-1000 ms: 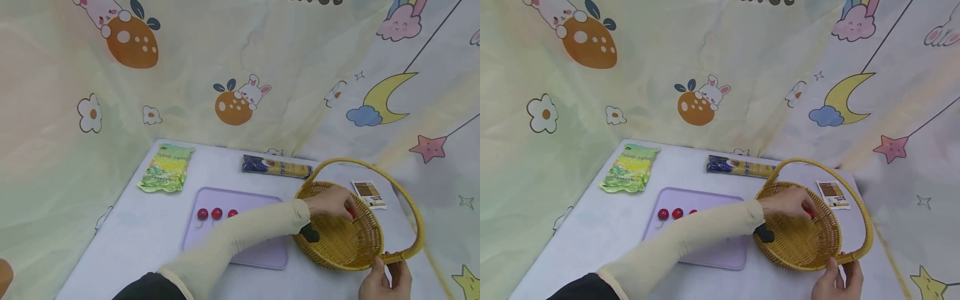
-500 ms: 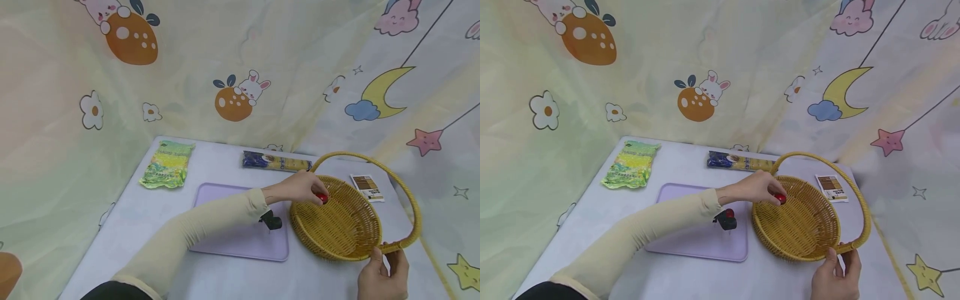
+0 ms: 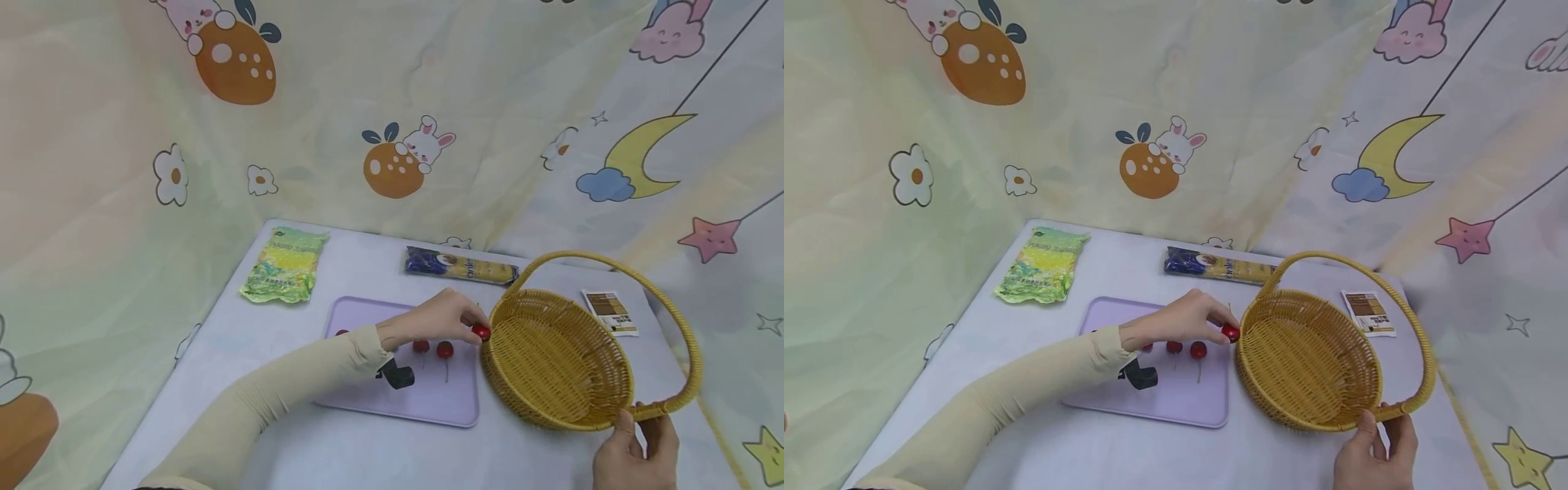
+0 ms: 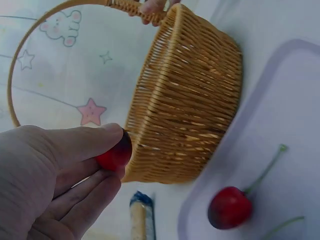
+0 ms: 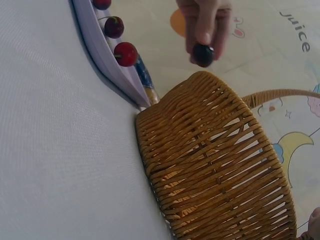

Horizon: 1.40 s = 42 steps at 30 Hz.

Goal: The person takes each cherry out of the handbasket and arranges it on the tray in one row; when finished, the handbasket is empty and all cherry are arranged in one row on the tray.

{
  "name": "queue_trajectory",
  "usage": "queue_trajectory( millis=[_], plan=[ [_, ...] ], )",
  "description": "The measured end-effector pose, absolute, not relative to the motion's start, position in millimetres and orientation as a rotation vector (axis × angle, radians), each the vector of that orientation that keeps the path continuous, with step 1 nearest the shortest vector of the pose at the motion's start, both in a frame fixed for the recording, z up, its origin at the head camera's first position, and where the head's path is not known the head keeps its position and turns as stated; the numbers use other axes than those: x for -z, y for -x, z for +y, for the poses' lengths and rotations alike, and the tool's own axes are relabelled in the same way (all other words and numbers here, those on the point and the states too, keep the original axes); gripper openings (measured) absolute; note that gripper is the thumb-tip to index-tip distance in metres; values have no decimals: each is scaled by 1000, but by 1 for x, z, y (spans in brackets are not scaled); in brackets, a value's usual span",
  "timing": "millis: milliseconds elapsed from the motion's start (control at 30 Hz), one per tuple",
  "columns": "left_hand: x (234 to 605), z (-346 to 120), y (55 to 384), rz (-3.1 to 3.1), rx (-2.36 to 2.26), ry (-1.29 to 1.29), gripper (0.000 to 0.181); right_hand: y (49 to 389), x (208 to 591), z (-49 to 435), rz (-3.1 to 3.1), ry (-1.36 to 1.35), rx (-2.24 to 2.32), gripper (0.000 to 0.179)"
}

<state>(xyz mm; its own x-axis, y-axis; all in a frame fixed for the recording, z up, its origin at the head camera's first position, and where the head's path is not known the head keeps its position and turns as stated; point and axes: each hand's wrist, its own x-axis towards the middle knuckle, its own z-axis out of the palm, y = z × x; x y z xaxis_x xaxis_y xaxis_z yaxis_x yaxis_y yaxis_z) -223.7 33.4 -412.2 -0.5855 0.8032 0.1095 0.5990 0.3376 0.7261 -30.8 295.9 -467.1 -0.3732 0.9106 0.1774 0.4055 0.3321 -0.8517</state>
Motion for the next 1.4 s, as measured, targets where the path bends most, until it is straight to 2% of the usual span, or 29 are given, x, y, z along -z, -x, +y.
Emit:
queue_trajectory(
  millis=[300,600,833,1400],
  plan=[
    [434,30,218,2336,-947,-1330,26,31,467,301,-1924,1181,-1005,50],
    [452,39,221,2386,-628,-1545,23,31,468,298,-1929,1167,-977,51],
    [456,44,218,2387,-546,-1564,19,30,464,296,-1956,1157,-957,51],
    [461,45,212,2379,-599,-1507,33,30,469,298,-1929,1115,-951,50]
  ],
)
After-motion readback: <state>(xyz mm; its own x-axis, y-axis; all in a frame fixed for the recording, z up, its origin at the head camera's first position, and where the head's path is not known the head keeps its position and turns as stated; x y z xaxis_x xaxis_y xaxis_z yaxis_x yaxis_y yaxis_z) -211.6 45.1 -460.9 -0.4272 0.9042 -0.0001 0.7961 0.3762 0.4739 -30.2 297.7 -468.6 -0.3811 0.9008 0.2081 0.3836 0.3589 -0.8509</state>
